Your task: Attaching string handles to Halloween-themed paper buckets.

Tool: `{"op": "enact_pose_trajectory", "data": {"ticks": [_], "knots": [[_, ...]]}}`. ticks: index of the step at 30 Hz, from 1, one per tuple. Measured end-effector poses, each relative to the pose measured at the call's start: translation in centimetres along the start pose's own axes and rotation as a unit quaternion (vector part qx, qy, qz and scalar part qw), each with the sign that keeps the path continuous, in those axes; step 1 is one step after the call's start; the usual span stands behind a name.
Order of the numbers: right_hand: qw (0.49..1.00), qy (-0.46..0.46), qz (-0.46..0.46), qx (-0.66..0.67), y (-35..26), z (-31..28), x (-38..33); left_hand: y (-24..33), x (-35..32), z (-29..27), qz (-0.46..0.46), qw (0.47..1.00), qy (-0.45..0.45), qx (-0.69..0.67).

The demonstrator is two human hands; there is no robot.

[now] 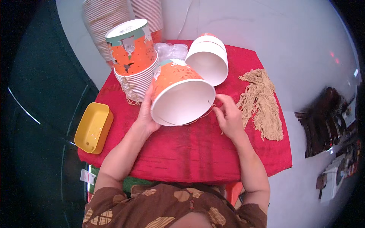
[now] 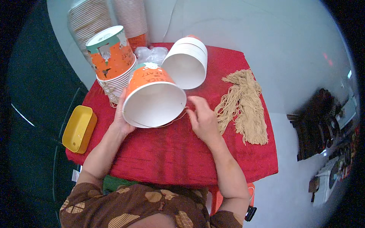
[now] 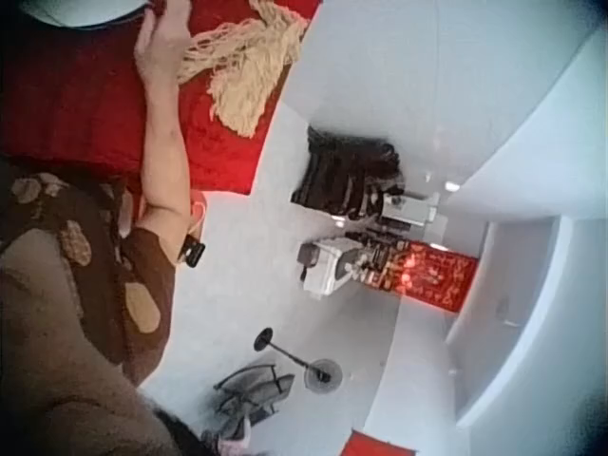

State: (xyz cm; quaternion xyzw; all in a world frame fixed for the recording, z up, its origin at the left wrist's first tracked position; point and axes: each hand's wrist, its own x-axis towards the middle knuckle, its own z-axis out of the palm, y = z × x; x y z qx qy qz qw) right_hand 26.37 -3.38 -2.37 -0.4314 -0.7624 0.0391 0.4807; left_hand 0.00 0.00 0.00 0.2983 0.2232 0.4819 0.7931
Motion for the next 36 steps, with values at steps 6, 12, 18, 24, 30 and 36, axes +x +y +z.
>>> {"op": "enact_pose_trajectory", "data": {"ticks": [6, 12, 18, 24, 30, 36], "knots": [[0.985, 0.087, 0.051, 0.141, -2.0, 0.5, -0.4, -1.8, -0.5, 0.9, 0.075, 0.997, -0.017, 0.019], [0.890, -0.135, 0.193, 0.390, -5.6, 1.6, -1.2, -3.9, -0.4, 0.1, 0.128, 0.988, 0.004, 0.089], [0.923, -0.157, 0.089, 0.341, -5.9, 2.7, -1.9, -5.3, -0.6, 1.7, 0.200, 0.978, 0.010, 0.060], [0.954, -0.087, 0.035, 0.283, -6.2, 2.7, -2.0, -6.3, -0.9, 1.8, 0.186, 0.975, 0.021, 0.119], [0.963, -0.062, 0.004, 0.261, -6.5, 2.4, -1.8, -6.6, -0.6, 1.8, 0.180, 0.983, -0.009, 0.042], [0.967, -0.023, 0.064, 0.247, -7.3, 3.0, -1.9, -5.8, -0.5, 1.5, 0.305, 0.940, 0.077, 0.133]]}}
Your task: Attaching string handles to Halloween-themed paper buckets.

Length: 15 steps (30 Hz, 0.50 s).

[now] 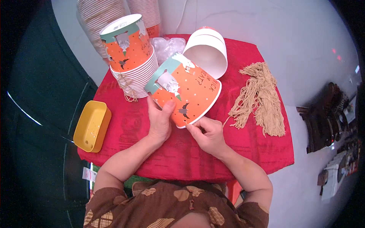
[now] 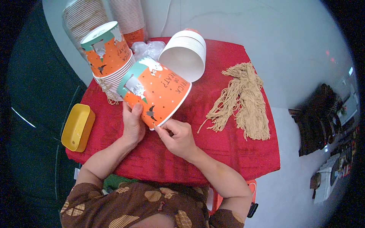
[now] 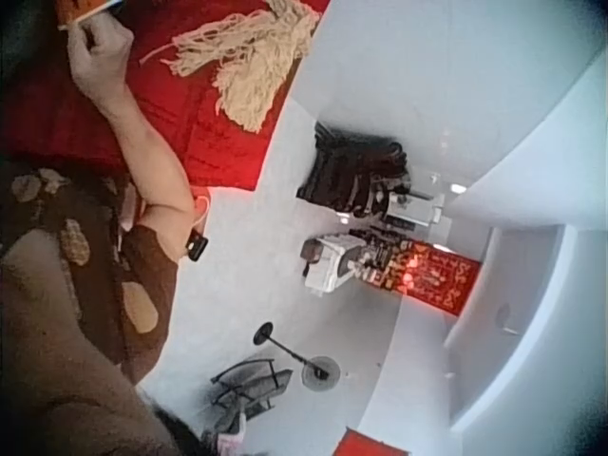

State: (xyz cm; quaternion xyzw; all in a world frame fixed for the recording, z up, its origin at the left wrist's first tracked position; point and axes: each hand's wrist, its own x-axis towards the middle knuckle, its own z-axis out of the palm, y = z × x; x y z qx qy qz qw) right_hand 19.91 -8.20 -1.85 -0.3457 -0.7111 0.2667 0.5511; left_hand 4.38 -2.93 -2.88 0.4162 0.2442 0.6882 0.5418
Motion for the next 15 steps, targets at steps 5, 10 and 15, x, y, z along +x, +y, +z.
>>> {"op": "enact_pose_trajectory", "data": {"ticks": [5, 10, 15], "knots": [[0.996, 0.054, 0.055, 0.034, 0.8, 1.1, -0.8, 0.7, 0.0, -0.9, 0.150, 0.962, 0.044, 0.225], [0.974, 0.063, 0.188, 0.110, 0.6, 1.8, -1.2, 0.7, -0.4, -2.1, 0.246, 0.890, 0.006, 0.384], [0.993, 0.053, 0.065, -0.078, 1.4, 1.6, -1.0, 1.0, -0.3, -1.2, 0.329, 0.860, -0.068, 0.383]]}}
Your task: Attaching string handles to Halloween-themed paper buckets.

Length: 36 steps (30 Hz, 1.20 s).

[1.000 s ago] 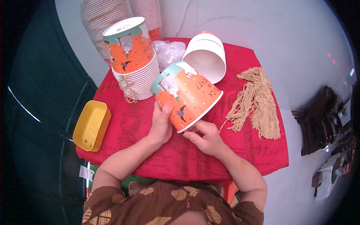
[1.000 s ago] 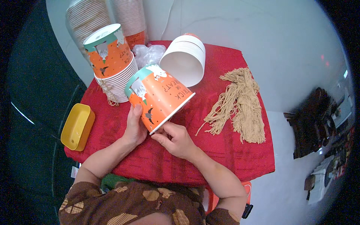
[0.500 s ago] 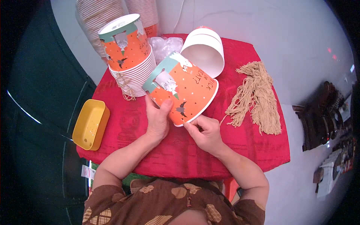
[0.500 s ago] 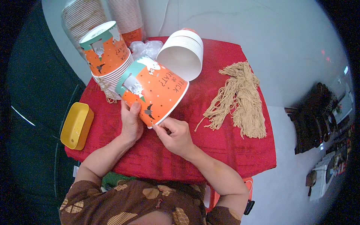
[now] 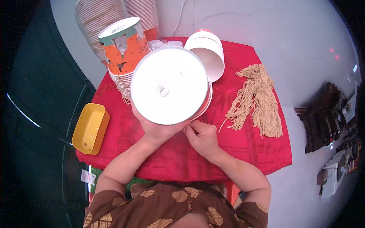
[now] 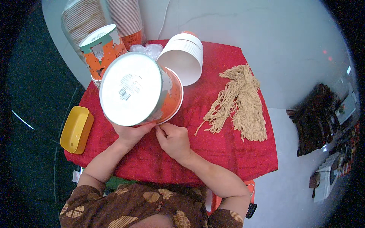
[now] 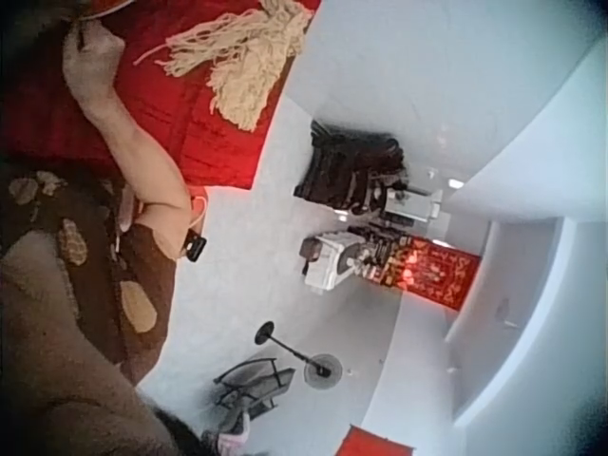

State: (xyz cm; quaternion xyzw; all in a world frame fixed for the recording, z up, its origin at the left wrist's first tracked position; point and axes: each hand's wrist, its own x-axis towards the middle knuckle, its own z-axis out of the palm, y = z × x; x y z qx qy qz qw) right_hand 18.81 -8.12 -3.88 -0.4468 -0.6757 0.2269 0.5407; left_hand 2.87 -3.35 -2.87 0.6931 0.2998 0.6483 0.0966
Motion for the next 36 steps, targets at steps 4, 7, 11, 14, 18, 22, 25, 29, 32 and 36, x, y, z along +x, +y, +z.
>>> {"op": "enact_pose_trajectory", "data": {"ticks": [4, 7, 11, 14, 18, 22, 25, 29, 32, 36], "knots": [[0.990, 0.036, -0.109, -0.080, -0.2, -0.6, 0.9, -0.9, 0.3, -0.5, -0.037, 0.998, 0.025, 0.050], [0.995, 0.057, -0.050, -0.066, -0.5, -2.0, 1.6, -0.9, 1.4, -1.2, -0.168, 0.983, 0.051, -0.050], [0.991, 0.134, 0.009, 0.006, 1.7, -3.6, 3.0, -1.5, 1.7, -1.8, -0.221, 0.964, 0.039, -0.139], [0.988, 0.139, 0.060, -0.011, 3.4, -5.2, 3.8, -2.1, 1.9, -1.8, -0.286, 0.876, 0.008, -0.389], [0.991, 0.127, 0.031, -0.018, 3.6, -6.3, 4.2, -0.8, 2.3, -1.2, -0.327, 0.865, -0.020, -0.380], [0.989, 0.080, -0.030, -0.121, 3.0, -6.4, 4.2, -1.1, 2.1, -1.3, -0.353, 0.829, -0.094, -0.424], [0.972, 0.096, -0.142, -0.161, 3.8, -6.2, 4.5, -0.9, 2.0, -1.3, -0.376, 0.802, -0.125, -0.448], [0.970, 0.084, -0.142, -0.178, 3.6, -6.2, 4.5, -1.6, 2.2, -1.8, -0.367, 0.822, -0.162, -0.405], [0.970, 0.073, -0.127, -0.197, 3.5, -6.1, 4.3, -1.7, 2.3, -2.2, -0.386, 0.819, -0.119, -0.408], [0.965, 0.084, -0.152, -0.199, 3.3, -5.8, 4.1, -0.6, 2.7, -2.2, -0.391, 0.842, -0.105, -0.357]]}}
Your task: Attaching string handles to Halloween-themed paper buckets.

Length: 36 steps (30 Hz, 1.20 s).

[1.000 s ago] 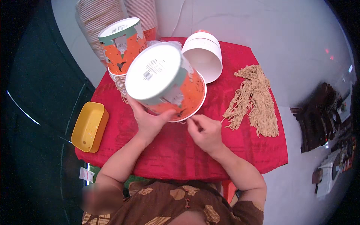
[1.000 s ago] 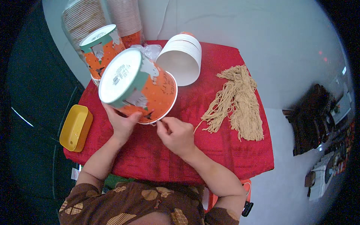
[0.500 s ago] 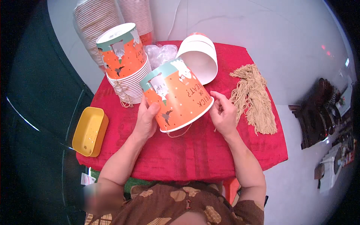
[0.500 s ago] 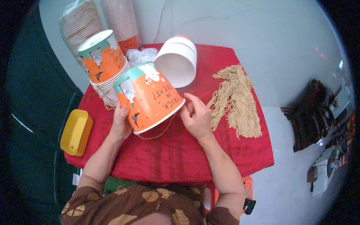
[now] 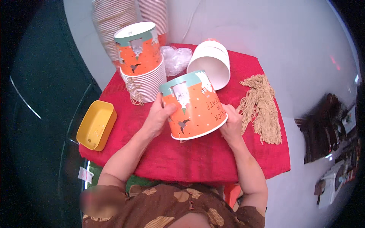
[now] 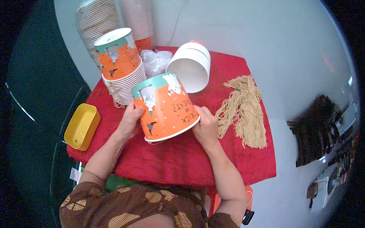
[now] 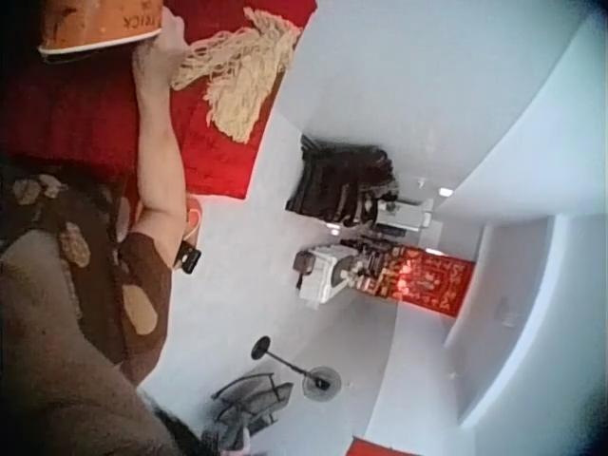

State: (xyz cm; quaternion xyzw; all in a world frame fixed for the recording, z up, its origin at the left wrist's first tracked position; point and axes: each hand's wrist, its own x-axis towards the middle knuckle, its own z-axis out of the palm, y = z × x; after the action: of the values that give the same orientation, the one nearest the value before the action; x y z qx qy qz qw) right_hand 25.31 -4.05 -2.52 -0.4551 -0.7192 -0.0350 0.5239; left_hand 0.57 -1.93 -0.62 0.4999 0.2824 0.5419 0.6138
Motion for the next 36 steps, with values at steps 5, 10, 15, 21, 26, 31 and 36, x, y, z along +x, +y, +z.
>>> {"op": "enact_pose_trajectory", "data": {"ticks": [5, 10, 15, 21, 26, 31, 36], "knots": [[0.996, 0.023, -0.055, 0.060, 1.6, 0.9, -0.3, 2.4, -0.9, 0.8, 0.002, 1.000, 0.006, 0.014], [0.981, -0.098, 0.015, 0.165, 1.3, -0.2, -0.5, 6.4, -4.0, -0.8, 0.049, 0.993, -0.004, 0.104], [0.977, -0.141, 0.010, 0.159, 0.6, -0.7, -0.3, 11.6, -8.0, -6.3, 0.110, 0.969, 0.116, 0.188], [0.982, -0.161, 0.000, 0.102, 1.4, -0.1, -0.6, 19.5, -10.0, -14.5, 0.314, 0.861, 0.236, 0.322], [0.978, -0.175, 0.036, 0.103, 1.1, 0.1, -0.9, 22.0, -5.3, -18.8, 0.351, 0.821, 0.328, 0.308], [0.975, -0.196, 0.044, 0.098, 1.2, 0.4, -1.1, 22.5, 0.4, -19.7, 0.362, 0.833, 0.310, 0.281], [0.973, -0.211, 0.056, 0.080, 0.9, 0.2, -0.9, 22.2, 4.7, -18.6, 0.350, 0.855, 0.279, 0.263]]}}
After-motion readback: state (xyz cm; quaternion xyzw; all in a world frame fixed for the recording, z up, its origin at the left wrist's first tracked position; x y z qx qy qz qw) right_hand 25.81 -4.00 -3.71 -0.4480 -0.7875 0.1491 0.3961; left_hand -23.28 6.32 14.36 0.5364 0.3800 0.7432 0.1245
